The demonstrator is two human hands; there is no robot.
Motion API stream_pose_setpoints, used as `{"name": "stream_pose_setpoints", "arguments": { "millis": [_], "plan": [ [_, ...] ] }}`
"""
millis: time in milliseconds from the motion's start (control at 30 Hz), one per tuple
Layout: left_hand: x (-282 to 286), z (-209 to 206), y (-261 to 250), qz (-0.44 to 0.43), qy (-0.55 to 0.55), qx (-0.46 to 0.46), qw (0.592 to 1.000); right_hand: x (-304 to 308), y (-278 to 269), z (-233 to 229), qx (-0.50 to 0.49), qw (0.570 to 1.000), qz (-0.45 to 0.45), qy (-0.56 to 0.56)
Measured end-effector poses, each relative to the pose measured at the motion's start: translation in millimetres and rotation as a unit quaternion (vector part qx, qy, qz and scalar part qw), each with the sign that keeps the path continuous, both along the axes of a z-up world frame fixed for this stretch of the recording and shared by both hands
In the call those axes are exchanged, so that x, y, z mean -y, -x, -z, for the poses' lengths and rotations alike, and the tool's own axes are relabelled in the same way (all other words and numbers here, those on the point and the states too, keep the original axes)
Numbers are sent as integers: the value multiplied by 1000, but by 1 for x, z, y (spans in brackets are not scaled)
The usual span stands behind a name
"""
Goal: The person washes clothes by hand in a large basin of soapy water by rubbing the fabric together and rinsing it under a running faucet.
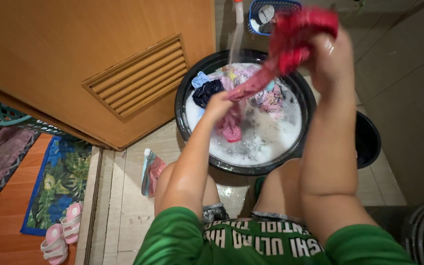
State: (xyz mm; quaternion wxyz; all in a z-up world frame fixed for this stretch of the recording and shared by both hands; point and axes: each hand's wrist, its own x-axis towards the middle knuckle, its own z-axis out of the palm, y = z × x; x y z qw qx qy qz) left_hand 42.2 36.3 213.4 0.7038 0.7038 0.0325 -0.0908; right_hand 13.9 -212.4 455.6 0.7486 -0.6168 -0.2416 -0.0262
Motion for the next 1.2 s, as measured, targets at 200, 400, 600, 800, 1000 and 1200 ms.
{"name": "stream_pose_setpoints", "arguments": {
  "millis": [200, 400, 600, 800, 1000, 1200],
  "plan": [
    [27, -18, -2, -152, 148, 151, 965, -31, -21, 168, -386, 879, 24, 278],
    [55, -35, 44, 119, 179, 164, 963, -47, -59, 297, -503, 775, -263, -279],
    [7, 54, -22, -255, 492, -7, 833, -72, -50, 237, -506, 826, -101, -228],
    [30, 59, -3, -177, 603, -84, 773, -80, -27, 228, -495, 807, -185, -265],
    [15, 26, 8, -142, 141, 401, 894, -84, -3, 198, -576, 801, -131, -99],
    [38, 31, 24, -133, 578, 95, 800, -82, -14, 204, -363, 898, -33, -246]
  ]
}}
